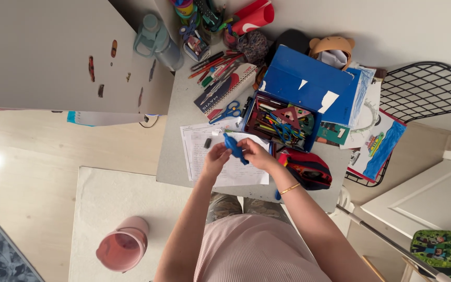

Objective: The recorder organizes books on a shelf and tidies up school supplies on a desk.

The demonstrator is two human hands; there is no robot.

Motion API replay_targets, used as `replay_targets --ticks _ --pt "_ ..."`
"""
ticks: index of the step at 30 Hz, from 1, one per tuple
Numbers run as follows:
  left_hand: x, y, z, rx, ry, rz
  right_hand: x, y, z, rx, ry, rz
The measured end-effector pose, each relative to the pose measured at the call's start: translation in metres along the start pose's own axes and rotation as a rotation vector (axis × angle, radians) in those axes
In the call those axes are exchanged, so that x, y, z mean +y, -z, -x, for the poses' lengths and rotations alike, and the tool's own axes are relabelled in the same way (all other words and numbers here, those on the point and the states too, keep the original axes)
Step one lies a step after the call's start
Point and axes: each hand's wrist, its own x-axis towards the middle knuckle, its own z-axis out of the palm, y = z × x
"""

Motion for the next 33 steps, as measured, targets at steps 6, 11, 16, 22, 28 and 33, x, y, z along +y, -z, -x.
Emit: replay_targets --ticks 6,11,16,22,28,33 --pt "-0.028 0.021 0.001 0.079 0.106 0.114 0.022 -0.007 -0.004 0.12 -0.228 0.15" --pt "-0.012 0.006 0.017 0.039 0.204 0.166 0.008 -0.009 0.0 0.098 -0.209 0.135" --pt "-0.012 0.001 0.016 -0.031 0.207 0.191 0.011 -0.01 0.003 0.056 -0.235 0.054" --pt "-0.042 0.024 -0.013 0.089 0.151 -0.025 0.016 -0.013 0.008 0.314 -0.099 0.616" --pt "-0.017 0.042 -0.004 0.418 -0.185 -0.578 -0.01 -0.029 -0.007 0.48 0.322 0.904" --pt "0.032 0.029 0.012 0.59 -0.423 -0.762 0.0 -0.038 -0.043 0.486 0.384 1.061"
